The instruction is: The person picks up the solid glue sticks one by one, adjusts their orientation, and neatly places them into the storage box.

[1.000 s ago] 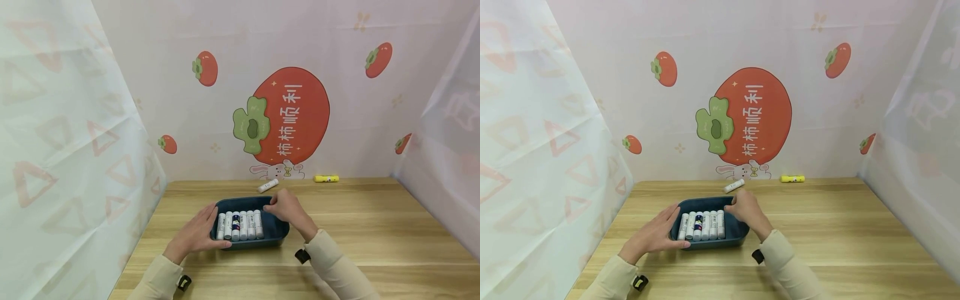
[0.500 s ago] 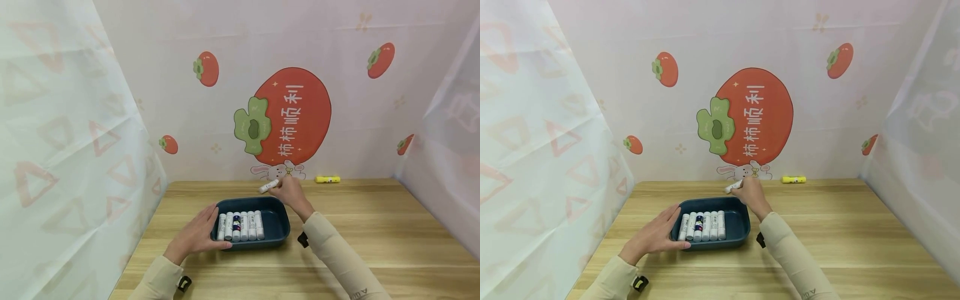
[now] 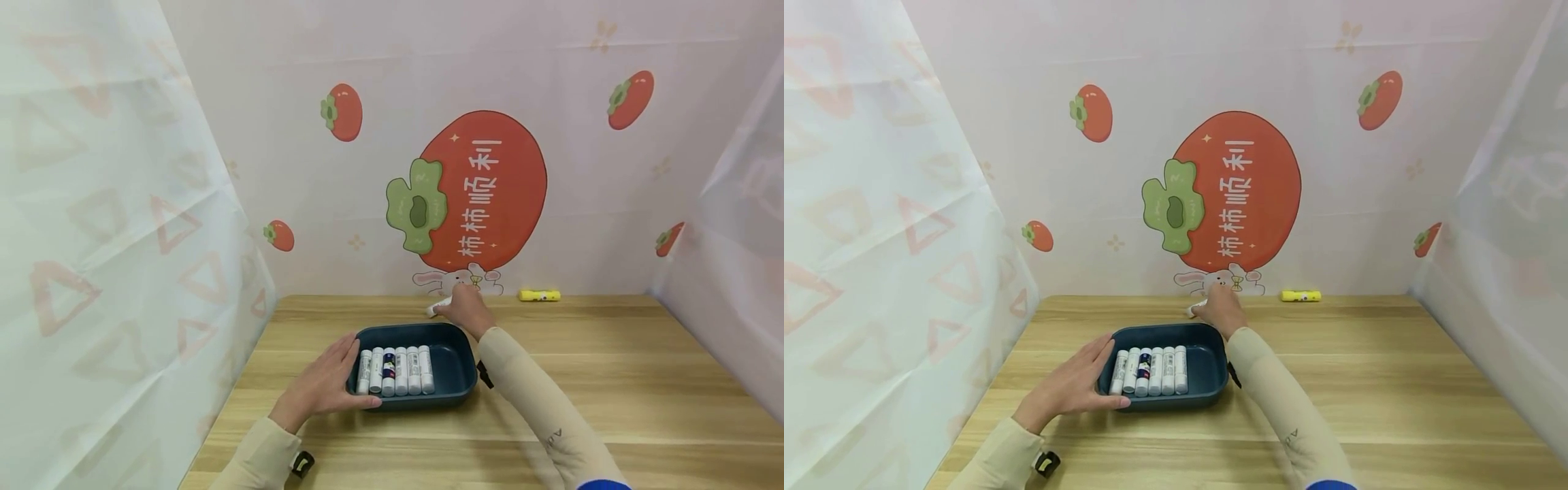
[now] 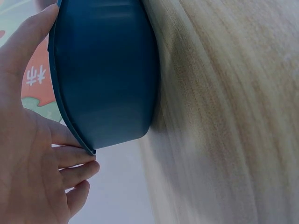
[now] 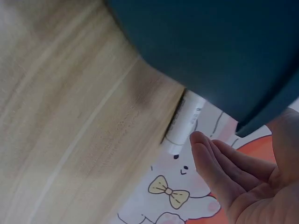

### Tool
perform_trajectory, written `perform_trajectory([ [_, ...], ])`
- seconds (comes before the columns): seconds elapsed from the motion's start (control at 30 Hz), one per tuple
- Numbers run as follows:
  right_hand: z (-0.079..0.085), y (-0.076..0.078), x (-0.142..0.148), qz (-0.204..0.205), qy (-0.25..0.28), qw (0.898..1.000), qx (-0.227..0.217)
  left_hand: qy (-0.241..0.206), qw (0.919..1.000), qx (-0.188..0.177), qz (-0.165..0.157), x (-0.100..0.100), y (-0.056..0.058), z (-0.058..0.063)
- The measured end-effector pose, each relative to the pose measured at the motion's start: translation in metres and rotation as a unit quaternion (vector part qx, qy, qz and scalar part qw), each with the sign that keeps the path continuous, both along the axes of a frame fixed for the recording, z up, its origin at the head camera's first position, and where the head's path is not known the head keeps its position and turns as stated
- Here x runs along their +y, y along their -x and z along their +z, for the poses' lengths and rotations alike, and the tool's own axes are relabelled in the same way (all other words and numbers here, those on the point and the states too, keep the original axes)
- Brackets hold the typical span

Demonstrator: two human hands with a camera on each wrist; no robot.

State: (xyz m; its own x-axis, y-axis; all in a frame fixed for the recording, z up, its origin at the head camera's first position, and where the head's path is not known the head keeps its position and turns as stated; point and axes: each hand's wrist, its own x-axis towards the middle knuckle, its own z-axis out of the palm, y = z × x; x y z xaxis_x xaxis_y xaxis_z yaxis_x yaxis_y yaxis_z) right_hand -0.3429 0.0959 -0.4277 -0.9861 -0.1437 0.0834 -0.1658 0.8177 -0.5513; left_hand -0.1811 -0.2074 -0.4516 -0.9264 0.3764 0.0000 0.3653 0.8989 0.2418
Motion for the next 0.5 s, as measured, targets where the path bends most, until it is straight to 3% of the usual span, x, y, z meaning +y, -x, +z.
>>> perform_trajectory([
  [0.2, -0.004, 0.013, -0.008, -0.016, -0.013, 0.999, -0.045, -0.001, 1.0, -0.001, 0.001, 0.0, -0.001, 0.0],
  [0.5, -0.008, 0.029, -0.017, -0.002, -0.055, 0.998, -0.031, -0.004, 1.0, -0.003, 0.002, 0.0, 0.0, 0.0],
])
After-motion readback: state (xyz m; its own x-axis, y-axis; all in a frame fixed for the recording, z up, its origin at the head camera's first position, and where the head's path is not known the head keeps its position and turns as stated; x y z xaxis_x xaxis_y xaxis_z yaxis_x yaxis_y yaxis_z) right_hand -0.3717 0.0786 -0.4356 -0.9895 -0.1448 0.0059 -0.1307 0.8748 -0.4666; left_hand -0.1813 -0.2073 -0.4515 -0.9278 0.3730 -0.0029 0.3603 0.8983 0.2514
